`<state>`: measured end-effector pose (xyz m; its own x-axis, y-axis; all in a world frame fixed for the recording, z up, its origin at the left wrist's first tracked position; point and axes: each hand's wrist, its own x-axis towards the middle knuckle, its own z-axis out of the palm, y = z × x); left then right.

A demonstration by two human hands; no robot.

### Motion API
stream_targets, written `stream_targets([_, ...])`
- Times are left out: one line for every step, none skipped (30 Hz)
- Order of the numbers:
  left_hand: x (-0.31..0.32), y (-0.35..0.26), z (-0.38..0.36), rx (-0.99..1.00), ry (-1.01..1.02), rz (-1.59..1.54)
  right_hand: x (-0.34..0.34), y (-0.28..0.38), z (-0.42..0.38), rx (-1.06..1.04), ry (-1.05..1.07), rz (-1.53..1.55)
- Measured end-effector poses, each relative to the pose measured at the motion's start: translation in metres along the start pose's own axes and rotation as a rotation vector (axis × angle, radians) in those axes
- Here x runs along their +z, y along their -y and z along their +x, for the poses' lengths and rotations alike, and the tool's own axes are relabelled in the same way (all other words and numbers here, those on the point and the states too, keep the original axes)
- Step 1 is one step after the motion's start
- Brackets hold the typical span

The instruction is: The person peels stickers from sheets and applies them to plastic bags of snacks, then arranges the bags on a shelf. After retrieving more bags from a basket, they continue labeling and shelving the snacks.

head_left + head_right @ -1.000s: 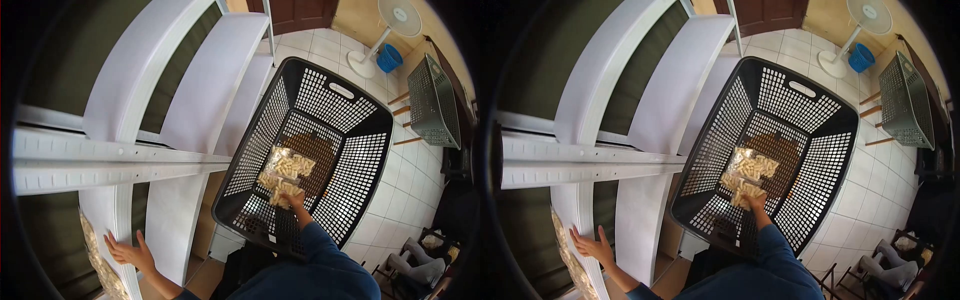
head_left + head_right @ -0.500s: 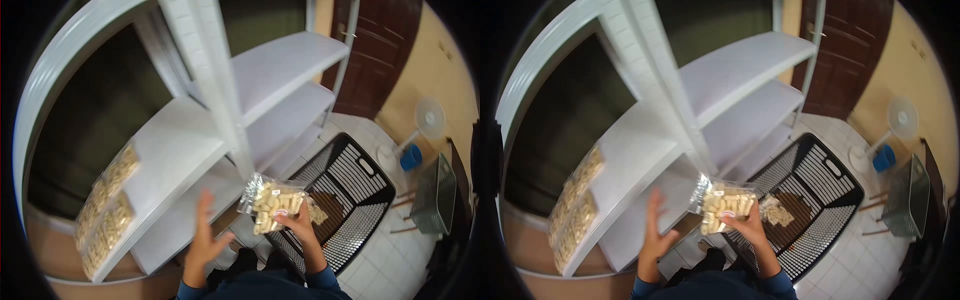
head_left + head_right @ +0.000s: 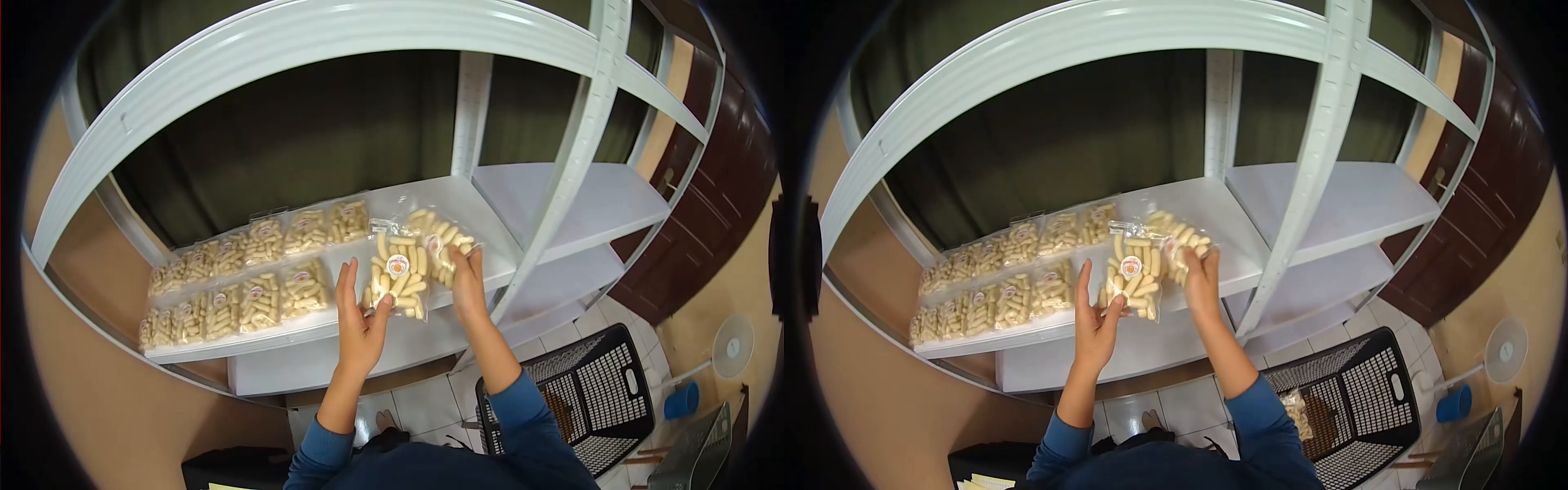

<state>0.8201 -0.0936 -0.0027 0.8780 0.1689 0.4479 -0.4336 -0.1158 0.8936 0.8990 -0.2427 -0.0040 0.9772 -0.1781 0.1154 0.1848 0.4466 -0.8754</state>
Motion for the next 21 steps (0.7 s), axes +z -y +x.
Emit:
stream_targets([-0.002, 0.003, 0.004, 0.009, -0.041, 0.093, -0.002, -0.007, 0.014, -0.089, -0.009, -0.061])
stream_targets([-0.003, 0.007, 0.007, 0.012, -0.051, 0.093, -0.005, -0.011, 0.027, -0.09, 0.002, -0.063])
stream_targets([-0.004, 0.01, 0.009, 0.065, -0.056, 0.264, -0.009, -0.011, 0.039, 0.003, 0.065, -0.264])
stream_targets([-0.005, 0.012, 0.01, 0.115, -0.059, 0.436, -0.014, -0.013, 0.046, 0.096, 0.125, -0.465])
stream_targets([-0.005, 0.005, 0.009, 0.073, -0.054, 0.511, -0.013, -0.011, 0.043, 0.023, 0.098, -0.422])
stream_targets([-0.004, -0.006, 0.009, 0.078, -0.06, 0.509, -0.014, -0.011, 0.04, 0.017, 0.103, -0.424])
stream_targets([-0.002, -0.017, 0.007, -0.004, -0.014, 0.648, -0.017, -0.011, 0.037, -0.285, -0.022, -0.701])
stream_targets([-0.002, -0.025, 0.004, -0.089, 0.034, 0.785, -0.021, -0.01, 0.034, -0.592, -0.154, -0.97])
stream_targets([-0.002, -0.03, 0.0, -0.089, 0.03, 0.781, -0.025, -0.002, 0.031, -0.675, -0.041, -1.021])
stream_targets([-0.003, -0.033, -0.005, -0.073, 0.066, 0.936, -0.029, -0.002, 0.032, -0.68, -0.039, -1.023])
stream_targets([-0.003, -0.035, -0.005, -0.053, 0.1, 1.092, -0.032, -0.002, 0.036, -0.733, 0.079, -1.147])
stream_targets([0.0, -0.03, -0.001, -0.05, 0.097, 1.092, -0.033, -0.004, 0.039, -0.779, 0.198, -1.268])
stream_targets([0.005, -0.02, 0.004, 0.128, 0.19, 1.029, -0.031, -0.006, 0.042, -0.816, 0.204, -1.233])
stream_targets([0.01, -0.009, 0.005, 0.301, 0.281, 0.959, -0.03, -0.009, 0.046, -0.811, 0.209, -1.233])
stream_targets([0.014, 0.0, 0.006, 0.382, 0.328, 1.042, -0.028, -0.012, 0.051, -0.744, 0.286, -1.263])
stream_targets([0.015, 0.004, 0.005, 0.383, 0.323, 1.046, -0.026, -0.014, 0.055, -0.682, 0.359, -1.288])
stream_targets([0.016, 0.007, 0.002, 0.324, 0.339, 1.065, -0.022, -0.016, 0.057, -0.699, 0.33, -1.351])
stream_targets([0.015, 0.009, 0.001, 0.265, 0.356, 1.082, -0.017, -0.018, 0.061, -0.707, 0.327, -1.345])
stream_targets([0.013, 0.01, 0.001, 0.27, 0.354, 1.086, -0.013, -0.021, 0.064, -0.715, 0.316, -1.385])
stream_targets([0.01, 0.01, 0.0, 0.267, 0.359, 1.074, -0.007, -0.023, 0.066, -0.721, 0.306, -1.427])
stream_targets([0.007, 0.01, -0.001, 0.26, 0.364, 1.06, -0.002, -0.027, 0.068, -0.721, 0.308, -1.426])
